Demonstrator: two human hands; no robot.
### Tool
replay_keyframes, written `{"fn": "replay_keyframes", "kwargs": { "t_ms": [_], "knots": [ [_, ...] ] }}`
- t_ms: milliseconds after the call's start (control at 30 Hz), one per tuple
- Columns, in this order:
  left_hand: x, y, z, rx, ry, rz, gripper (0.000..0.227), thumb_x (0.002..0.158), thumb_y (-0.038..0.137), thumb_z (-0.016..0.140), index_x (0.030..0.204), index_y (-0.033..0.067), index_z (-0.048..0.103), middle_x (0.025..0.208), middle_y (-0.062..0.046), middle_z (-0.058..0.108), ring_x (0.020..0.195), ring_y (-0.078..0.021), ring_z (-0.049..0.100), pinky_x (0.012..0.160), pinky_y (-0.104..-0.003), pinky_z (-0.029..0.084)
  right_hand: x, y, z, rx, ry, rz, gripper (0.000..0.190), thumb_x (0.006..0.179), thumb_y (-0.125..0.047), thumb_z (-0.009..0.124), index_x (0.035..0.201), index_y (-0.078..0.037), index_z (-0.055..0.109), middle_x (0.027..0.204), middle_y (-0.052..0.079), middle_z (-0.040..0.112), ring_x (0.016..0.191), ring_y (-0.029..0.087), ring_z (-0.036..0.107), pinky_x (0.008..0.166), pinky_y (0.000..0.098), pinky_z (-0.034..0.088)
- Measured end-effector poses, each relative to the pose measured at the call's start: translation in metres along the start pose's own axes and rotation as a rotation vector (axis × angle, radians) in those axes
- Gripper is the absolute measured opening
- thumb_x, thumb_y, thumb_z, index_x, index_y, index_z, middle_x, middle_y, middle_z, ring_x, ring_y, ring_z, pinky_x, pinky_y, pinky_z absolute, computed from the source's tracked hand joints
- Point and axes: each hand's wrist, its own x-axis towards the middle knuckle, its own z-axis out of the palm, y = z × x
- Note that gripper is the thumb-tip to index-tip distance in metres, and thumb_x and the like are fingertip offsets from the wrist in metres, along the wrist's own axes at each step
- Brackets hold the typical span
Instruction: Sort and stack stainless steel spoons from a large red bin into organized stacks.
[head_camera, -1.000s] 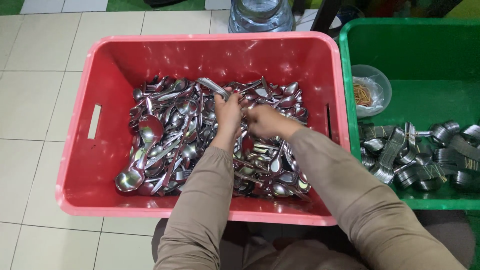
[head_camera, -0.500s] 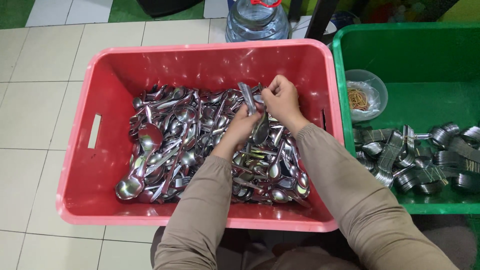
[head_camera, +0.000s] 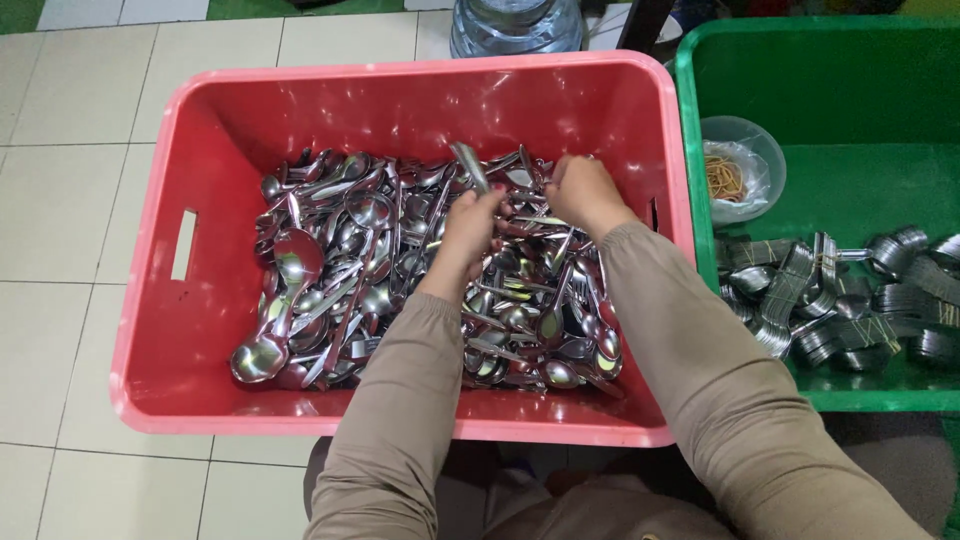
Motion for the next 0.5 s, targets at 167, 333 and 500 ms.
{"fn": "replay_keyframes", "kwargs": {
  "t_ms": [167,333,500],
  "knots": [
    [-0.001,0.005,-0.007,-0.303,0.006,-0.02,0.015,0.097,0.021,0.065,0.102,0.0107,0.056,0.081,0.0,0.063,0.062,-0.0089,0.056,0.046,-0.025,0.039,0.004,0.02,0.026,-0.405,-0.359,0.1,0.022,0.087,-0.014,0.072,0.098,0.004,0.075,0.104,0.028,0.071,0.1,0.042,0.07,0.09,0.0474,0.056],
    [-0.008,0.011,-0.002,-0.378,-0.019,-0.063,0.017,0.095,0.014,0.064,0.107,0.0108,0.053,0.085,-0.004,0.067,0.068,-0.0111,0.064,0.049,-0.026,0.047,-0.008,0.026,0.041,-0.513,-0.417,0.105,0.02,0.086,-0.003,0.066,0.101,0.005,0.076,0.106,0.027,0.074,0.1,0.039,0.074,0.088,0.0451,0.06],
    [-0.005,0.009,-0.003,-0.321,-0.008,-0.073,0.02,0.092,0.012,0.062,0.11,0.0131,0.054,0.085,-0.003,0.068,0.066,-0.0113,0.065,0.046,-0.026,0.049,-0.027,0.04,0.075,-0.557,-0.459,0.193,0.026,0.089,-0.008,0.062,0.11,0.002,0.075,0.115,0.024,0.072,0.107,0.039,0.071,0.087,0.0468,0.059]
  ]
}}
